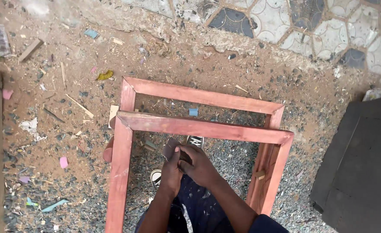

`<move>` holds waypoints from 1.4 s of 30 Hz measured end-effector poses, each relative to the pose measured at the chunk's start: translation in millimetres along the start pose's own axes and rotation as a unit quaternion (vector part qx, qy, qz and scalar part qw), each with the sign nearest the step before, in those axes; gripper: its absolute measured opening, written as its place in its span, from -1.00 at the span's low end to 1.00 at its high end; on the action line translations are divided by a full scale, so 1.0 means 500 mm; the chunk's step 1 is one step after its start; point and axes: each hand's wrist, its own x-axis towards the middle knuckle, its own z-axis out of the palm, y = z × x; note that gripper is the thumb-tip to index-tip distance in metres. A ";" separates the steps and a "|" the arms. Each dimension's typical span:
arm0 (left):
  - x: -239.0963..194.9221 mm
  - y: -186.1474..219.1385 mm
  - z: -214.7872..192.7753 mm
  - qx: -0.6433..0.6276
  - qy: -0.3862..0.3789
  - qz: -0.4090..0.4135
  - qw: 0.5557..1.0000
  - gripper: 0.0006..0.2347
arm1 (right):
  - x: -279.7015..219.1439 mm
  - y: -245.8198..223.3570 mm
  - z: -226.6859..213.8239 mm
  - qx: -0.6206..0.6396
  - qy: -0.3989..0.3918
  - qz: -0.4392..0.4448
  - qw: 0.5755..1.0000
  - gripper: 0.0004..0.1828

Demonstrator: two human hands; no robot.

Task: Sanding a wooden frame with sandpaper and preparing a container of stain.

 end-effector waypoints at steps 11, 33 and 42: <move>0.184 -0.067 0.177 0.020 0.059 0.012 0.998 -0.41 | 0.146 0.019 -0.252 -0.036 -0.171 -0.010 0.985 -0.42; 0.298 0.041 0.112 -0.146 0.004 0.182 0.972 -0.43 | 0.469 -0.129 -0.127 -0.237 -0.142 0.074 0.958 -0.38; 0.304 0.076 0.074 -0.237 -0.025 0.178 0.955 -0.35 | 0.523 -0.053 -0.051 -0.289 -0.151 0.015 0.945 -0.46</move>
